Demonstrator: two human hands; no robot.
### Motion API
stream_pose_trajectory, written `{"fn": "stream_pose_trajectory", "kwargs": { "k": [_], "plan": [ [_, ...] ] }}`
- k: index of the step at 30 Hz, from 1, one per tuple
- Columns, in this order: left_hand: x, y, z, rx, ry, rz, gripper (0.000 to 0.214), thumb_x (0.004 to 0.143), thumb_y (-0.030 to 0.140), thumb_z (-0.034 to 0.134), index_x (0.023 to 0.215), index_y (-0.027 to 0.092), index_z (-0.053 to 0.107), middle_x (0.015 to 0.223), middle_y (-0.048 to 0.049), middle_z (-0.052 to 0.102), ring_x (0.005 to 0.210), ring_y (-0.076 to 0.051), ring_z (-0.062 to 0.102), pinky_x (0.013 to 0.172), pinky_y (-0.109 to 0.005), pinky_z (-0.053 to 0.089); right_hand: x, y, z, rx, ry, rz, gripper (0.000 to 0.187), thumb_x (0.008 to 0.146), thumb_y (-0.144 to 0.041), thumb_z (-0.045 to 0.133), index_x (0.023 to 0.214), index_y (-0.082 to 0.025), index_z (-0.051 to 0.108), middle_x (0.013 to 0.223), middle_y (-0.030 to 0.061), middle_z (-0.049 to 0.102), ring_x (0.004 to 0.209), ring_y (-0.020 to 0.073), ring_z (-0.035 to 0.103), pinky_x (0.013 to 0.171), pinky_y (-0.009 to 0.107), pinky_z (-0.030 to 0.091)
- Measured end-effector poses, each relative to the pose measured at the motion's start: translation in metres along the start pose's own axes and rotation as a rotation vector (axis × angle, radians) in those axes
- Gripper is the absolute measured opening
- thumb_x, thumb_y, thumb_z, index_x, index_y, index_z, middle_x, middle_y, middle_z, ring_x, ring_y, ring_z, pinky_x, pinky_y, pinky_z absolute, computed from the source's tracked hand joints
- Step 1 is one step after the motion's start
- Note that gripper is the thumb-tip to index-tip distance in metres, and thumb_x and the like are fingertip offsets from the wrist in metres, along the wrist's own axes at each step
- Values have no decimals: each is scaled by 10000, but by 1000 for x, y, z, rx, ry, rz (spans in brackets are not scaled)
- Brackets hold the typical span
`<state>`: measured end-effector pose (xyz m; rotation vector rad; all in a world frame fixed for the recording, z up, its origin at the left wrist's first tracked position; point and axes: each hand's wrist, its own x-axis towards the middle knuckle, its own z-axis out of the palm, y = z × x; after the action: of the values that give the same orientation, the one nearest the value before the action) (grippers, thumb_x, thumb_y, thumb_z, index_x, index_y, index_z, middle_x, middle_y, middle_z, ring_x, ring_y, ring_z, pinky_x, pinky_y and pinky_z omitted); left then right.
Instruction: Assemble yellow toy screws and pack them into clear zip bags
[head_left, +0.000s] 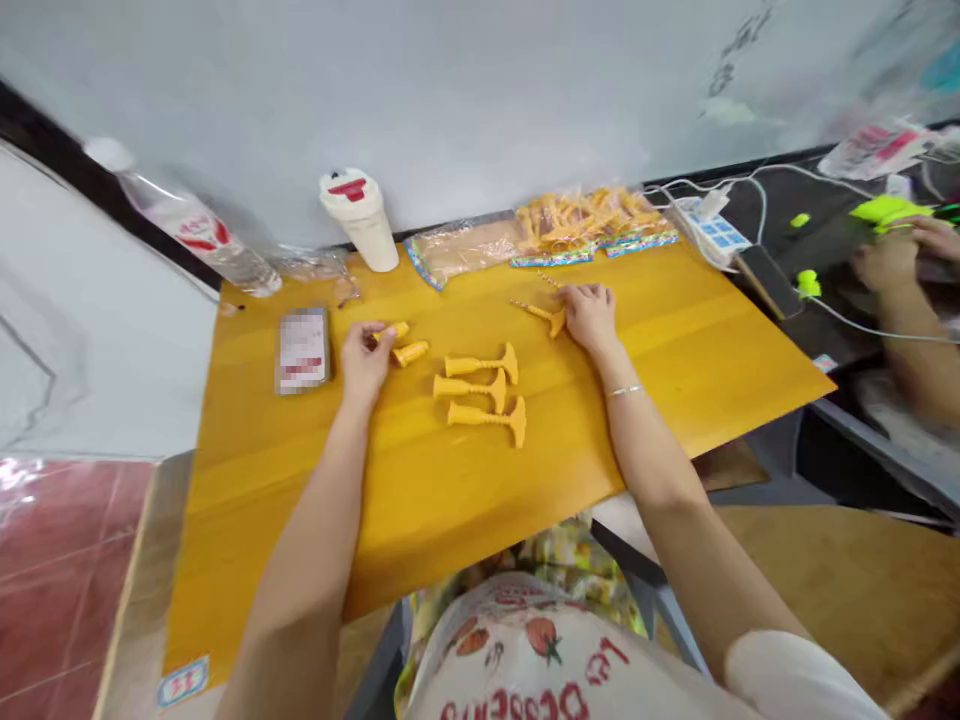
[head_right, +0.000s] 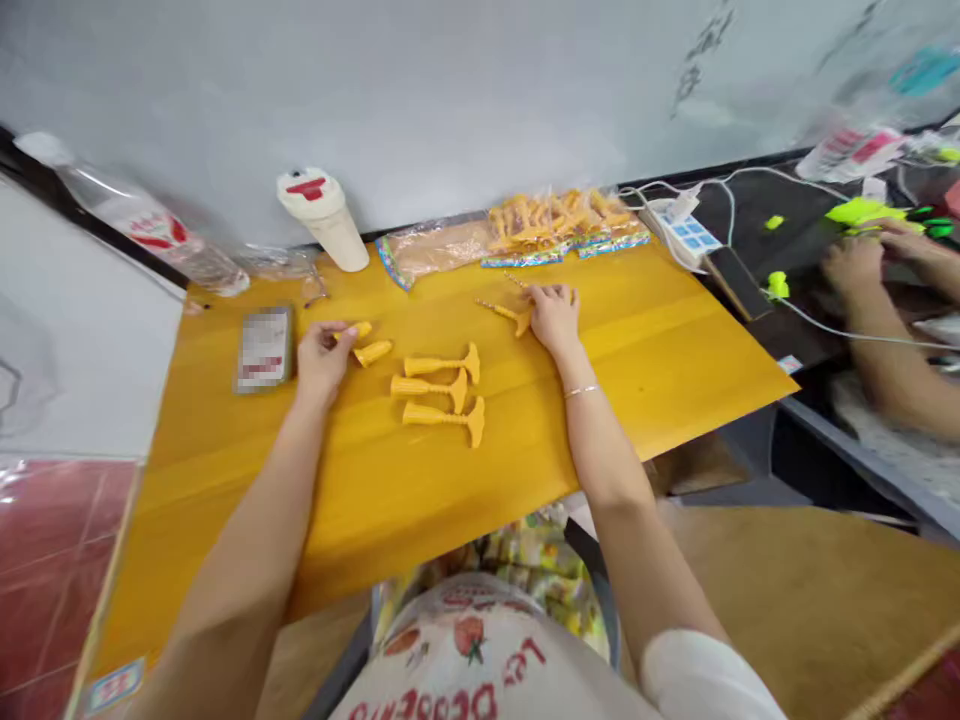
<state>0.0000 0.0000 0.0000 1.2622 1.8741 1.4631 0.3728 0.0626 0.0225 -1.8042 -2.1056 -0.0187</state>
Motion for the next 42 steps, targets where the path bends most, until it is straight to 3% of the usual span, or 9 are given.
{"fn": "stream_pose_trajectory", "kwargs": {
  "k": [4,11,17,23,27,31,35,42],
  "plan": [
    [-2,0,1,20,-7,-19,163,758,259,690,879,174,622,704,38,537,624,-119,447,622,-250,361,2,6,7,23,-34,-32,402,944,-110,374,1114,-245,713,1199,102,709,1221,331,505,1094,592,302],
    [0,-11,2,-17,-30,6,221,751,300,708,915,181,619,785,15,597,652,-123,490,663,-261,395,15,18,26,250,3,-178,437,890,-63,348,1097,-170,718,1154,126,721,1127,276,590,1031,453,432],
    [3,-20,3,-27,-42,32,235,775,328,692,947,183,623,913,-33,667,753,-145,580,752,-286,451,10,8,29,346,110,-208,344,944,-212,424,1194,-154,653,1211,164,680,1171,301,575,1065,490,426],
    [-1,-20,2,43,-63,114,287,824,423,667,982,185,641,962,-60,681,820,-176,594,790,-316,463,5,-1,32,308,106,-286,368,936,-317,526,1244,-138,618,1238,185,651,1202,338,546,1083,541,407],
    [-7,-16,1,130,-92,193,382,819,479,690,1073,198,645,1059,-82,675,1029,-232,577,898,-361,454,-2,-15,25,324,126,-309,389,955,-342,507,1281,-153,604,1295,199,615,1258,345,518,1097,579,389],
    [-10,-14,0,194,-123,254,497,743,450,784,1143,209,614,1153,-97,639,1160,-276,533,988,-414,442,-20,-48,11,420,3,-477,360,982,-339,485,1298,-218,608,1310,132,642,1274,313,526,1107,573,393],
    [-11,-14,0,297,-156,312,556,718,420,823,1176,205,592,1172,-105,624,1188,-299,506,1042,-451,421,-38,-78,8,426,-139,-619,332,976,-385,540,1224,-209,674,1252,104,688,1267,309,533,1105,537,404],
    [-11,-12,0,381,-175,362,501,770,383,767,1197,188,589,1198,-119,631,1165,-317,516,1050,-469,416,-44,-93,19,342,-249,-610,255,950,-311,604,1137,-206,742,1258,97,690,1261,311,524,1110,533,391]
  ]
}}
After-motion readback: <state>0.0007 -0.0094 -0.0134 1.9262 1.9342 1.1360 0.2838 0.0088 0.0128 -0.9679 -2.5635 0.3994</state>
